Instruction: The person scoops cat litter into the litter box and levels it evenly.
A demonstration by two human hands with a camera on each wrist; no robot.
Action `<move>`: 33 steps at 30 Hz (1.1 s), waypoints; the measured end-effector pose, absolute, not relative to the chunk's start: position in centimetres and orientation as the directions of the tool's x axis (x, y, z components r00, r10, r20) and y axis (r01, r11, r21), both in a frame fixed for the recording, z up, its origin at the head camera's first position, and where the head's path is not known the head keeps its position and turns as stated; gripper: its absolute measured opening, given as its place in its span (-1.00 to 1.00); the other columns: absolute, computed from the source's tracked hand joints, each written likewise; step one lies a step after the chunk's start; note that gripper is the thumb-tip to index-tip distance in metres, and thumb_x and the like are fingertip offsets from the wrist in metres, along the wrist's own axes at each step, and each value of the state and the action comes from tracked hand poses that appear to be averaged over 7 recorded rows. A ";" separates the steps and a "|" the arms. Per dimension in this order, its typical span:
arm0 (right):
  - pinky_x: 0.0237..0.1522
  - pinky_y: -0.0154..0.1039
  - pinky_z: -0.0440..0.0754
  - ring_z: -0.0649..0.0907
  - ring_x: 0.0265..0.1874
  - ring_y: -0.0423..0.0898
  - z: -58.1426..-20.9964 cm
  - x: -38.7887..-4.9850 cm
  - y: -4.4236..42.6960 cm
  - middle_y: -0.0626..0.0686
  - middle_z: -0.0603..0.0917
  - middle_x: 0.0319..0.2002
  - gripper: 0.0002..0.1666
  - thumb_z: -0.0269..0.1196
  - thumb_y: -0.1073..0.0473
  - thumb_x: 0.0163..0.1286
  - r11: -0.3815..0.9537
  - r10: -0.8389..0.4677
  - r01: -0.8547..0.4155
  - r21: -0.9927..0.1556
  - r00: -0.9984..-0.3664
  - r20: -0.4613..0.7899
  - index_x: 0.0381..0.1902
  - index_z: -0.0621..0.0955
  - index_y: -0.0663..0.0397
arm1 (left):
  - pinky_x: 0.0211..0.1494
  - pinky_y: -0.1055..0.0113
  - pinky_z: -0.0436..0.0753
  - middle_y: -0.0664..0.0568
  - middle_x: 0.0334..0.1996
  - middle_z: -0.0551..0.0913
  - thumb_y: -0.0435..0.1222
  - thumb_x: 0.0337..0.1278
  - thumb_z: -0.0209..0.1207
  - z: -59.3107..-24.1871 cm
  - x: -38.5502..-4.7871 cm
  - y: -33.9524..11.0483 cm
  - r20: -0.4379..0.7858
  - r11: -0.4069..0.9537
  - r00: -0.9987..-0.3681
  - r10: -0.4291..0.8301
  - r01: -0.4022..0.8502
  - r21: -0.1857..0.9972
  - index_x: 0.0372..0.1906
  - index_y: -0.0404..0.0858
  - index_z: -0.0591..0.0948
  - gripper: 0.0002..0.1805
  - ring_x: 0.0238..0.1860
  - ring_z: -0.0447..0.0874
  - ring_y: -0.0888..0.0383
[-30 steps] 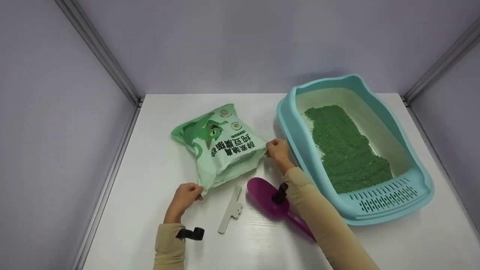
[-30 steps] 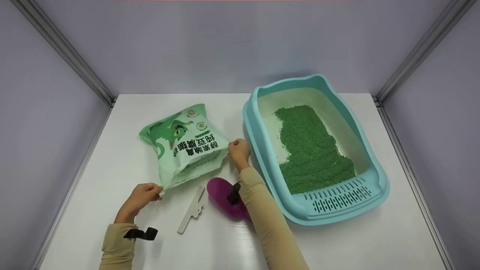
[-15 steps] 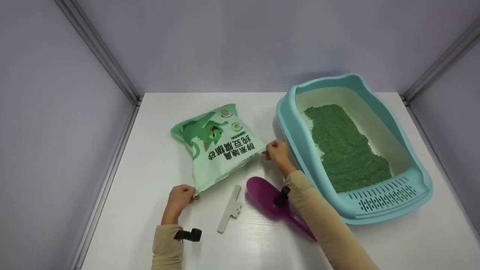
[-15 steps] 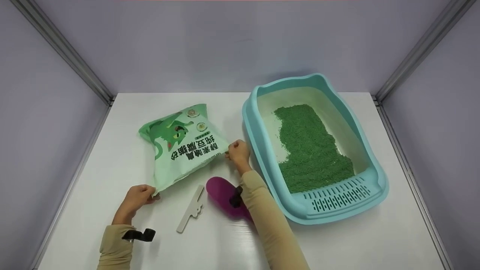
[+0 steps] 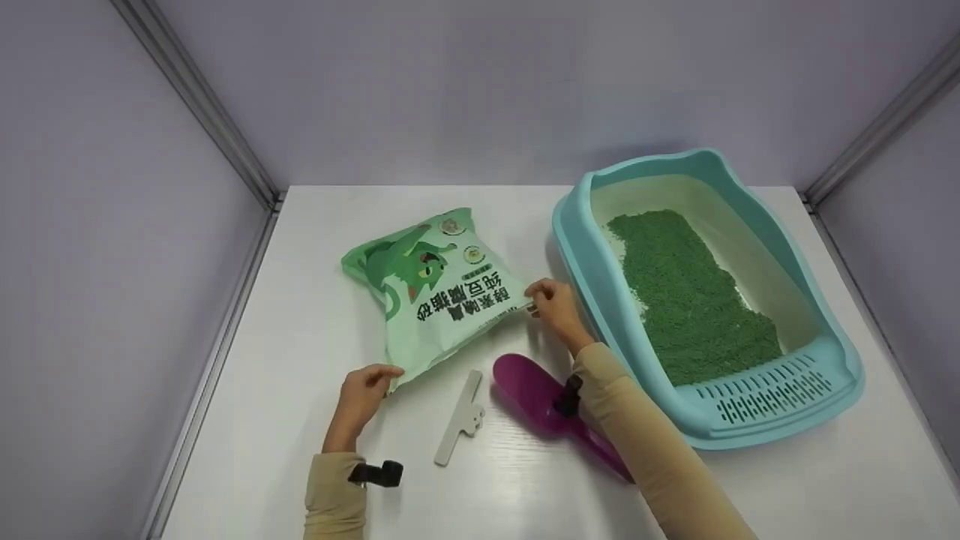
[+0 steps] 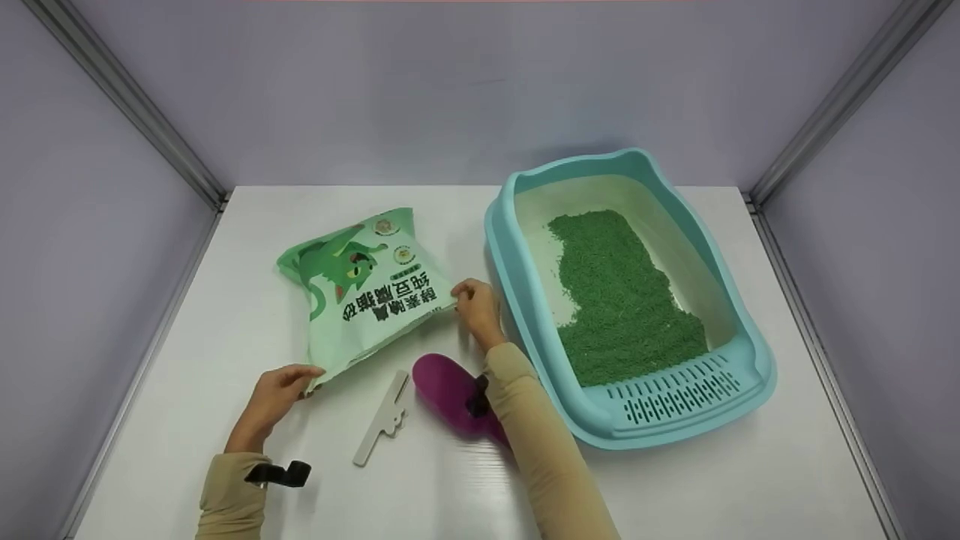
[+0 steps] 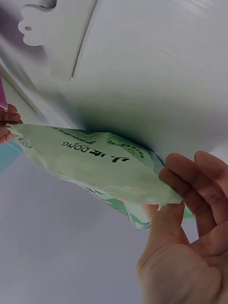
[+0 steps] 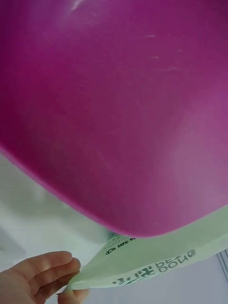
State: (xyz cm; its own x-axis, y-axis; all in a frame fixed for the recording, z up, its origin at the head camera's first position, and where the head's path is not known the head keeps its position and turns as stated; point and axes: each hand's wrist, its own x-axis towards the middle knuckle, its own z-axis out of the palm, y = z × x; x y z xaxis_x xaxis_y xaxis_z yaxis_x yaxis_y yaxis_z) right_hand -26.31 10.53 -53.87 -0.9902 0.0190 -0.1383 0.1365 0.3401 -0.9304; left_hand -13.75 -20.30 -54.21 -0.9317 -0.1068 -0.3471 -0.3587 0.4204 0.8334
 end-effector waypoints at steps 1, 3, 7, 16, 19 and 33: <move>-0.41 -0.25 0.67 0.67 -0.50 -0.01 -54.0 -26.3 10.7 0.21 0.64 -0.44 -0.75 -0.01 0.41 0.38 0.321 0.019 0.153 -0.935 -0.988 -0.155 -0.32 0.62 0.39 | -0.25 0.43 0.46 -0.17 -0.12 0.70 -0.43 0.31 -0.01 -54.2 -13.8 -20.3 -0.355 0.420 -0.928 -0.111 -0.368 0.830 -0.11 -0.34 0.70 -0.73 -0.34 0.47 0.23; -0.42 -0.25 0.68 0.68 -0.52 -0.06 -54.0 -26.4 11.0 0.19 0.64 -0.44 -0.77 0.03 0.35 0.39 0.278 0.012 0.189 -0.942 -0.981 -0.194 -0.28 0.61 0.38 | -0.24 0.43 0.47 -0.15 -0.18 0.70 -0.43 0.28 -0.01 -54.3 -13.7 -20.5 -0.371 0.413 -0.920 -0.125 -0.388 0.824 -0.10 -0.34 0.71 -0.71 -0.33 0.48 0.24; -0.39 -0.19 0.72 0.71 -0.51 -0.05 -54.1 -26.3 11.5 0.22 0.65 -0.40 -0.79 0.07 0.29 0.38 0.244 -0.031 0.221 -0.944 -0.971 -0.235 -0.20 0.58 0.37 | -0.17 0.43 0.52 -0.10 -0.18 0.72 -0.34 0.24 0.11 -54.3 -13.5 -20.6 -0.404 0.397 -0.905 -0.133 -0.422 0.815 -0.07 -0.31 0.71 -0.74 -0.25 0.56 0.24; -0.25 -0.08 0.74 0.75 -0.39 0.02 -54.1 -26.3 11.7 0.46 0.66 -0.12 -0.78 0.14 0.28 0.41 0.255 -0.064 0.232 -0.938 -0.965 -0.256 -0.11 0.55 0.38 | -0.13 0.43 0.55 -0.18 -0.06 0.70 -0.28 -0.11 0.44 -54.3 -13.3 -20.6 -0.400 0.404 -0.905 -0.146 -0.424 0.811 -0.08 -0.33 0.71 -0.60 -0.12 0.61 0.13; -0.21 -0.08 0.74 0.77 -0.31 0.06 -54.0 -26.4 11.4 0.40 0.68 -0.15 -0.79 0.12 0.28 0.42 0.254 -0.029 0.253 -0.933 -0.963 -0.269 -0.14 0.56 0.38 | -0.16 0.43 0.54 -0.16 -0.16 0.75 -0.27 0.04 0.35 -54.4 -13.5 -20.5 -0.371 0.447 -0.912 -0.178 -0.410 0.795 -0.18 -0.34 0.74 -0.74 -0.18 0.64 0.15; -0.47 -0.36 0.69 0.60 -0.68 -0.24 -53.1 -27.1 9.0 -0.01 0.50 -0.60 -0.86 0.03 0.43 0.31 0.122 0.175 0.402 -0.907 -0.909 -0.379 -0.43 0.50 0.33 | -0.37 0.44 0.43 -0.22 -0.44 0.73 -0.27 0.31 0.11 -54.5 -14.2 -20.0 -0.273 0.517 -0.920 -0.282 -0.386 0.764 -0.52 -0.40 0.59 -0.67 -0.42 0.65 0.15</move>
